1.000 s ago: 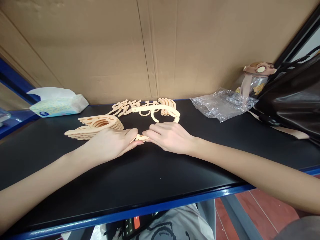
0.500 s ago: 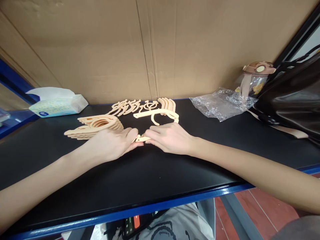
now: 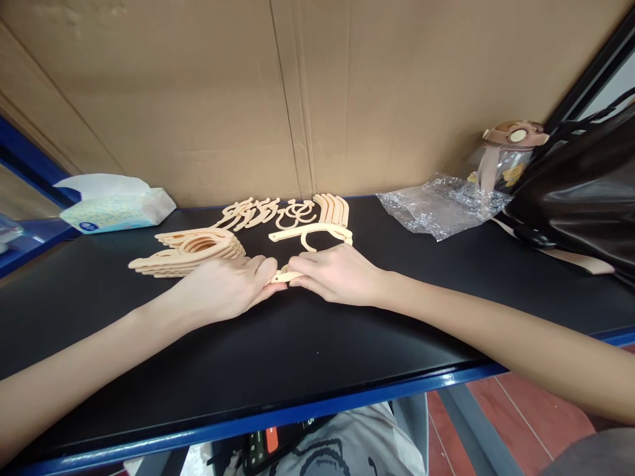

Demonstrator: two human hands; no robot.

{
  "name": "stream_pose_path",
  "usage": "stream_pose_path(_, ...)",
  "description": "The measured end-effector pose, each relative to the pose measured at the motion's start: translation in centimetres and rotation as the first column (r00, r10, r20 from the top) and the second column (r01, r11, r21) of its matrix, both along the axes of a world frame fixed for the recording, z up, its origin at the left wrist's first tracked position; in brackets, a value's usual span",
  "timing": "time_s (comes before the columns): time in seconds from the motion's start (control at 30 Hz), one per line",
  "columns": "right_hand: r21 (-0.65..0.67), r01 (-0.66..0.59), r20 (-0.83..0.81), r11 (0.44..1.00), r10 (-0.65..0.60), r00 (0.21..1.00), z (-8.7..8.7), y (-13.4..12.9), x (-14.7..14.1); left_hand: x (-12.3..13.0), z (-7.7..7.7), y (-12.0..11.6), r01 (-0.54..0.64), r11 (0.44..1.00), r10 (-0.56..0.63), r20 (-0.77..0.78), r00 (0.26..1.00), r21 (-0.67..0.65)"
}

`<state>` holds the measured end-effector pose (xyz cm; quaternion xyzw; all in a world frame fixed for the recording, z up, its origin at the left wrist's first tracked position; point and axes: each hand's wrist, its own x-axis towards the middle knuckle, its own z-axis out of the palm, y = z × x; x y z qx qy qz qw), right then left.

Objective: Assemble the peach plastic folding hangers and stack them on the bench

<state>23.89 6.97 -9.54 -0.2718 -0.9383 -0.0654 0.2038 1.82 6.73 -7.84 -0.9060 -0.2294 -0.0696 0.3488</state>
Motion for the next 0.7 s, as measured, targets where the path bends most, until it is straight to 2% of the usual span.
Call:
stream_pose_path(0.5, 0.032, 0.012, 0.012, 0.999, -0.012, 1.0, -0.04, 0.07, -0.05, 0.0, 0.03, -0.09, -0.012, 1.0, 0.011, -0.011, 1.0, -0.013)
stream_pose_path(0.7, -0.017, 0.003, -0.018, 1.0, -0.004, 1.0, -0.19, 0.11, 0.01, 0.08, 0.03, -0.13, -0.009, 1.0, 0.01, -0.021, 1.0, 0.017)
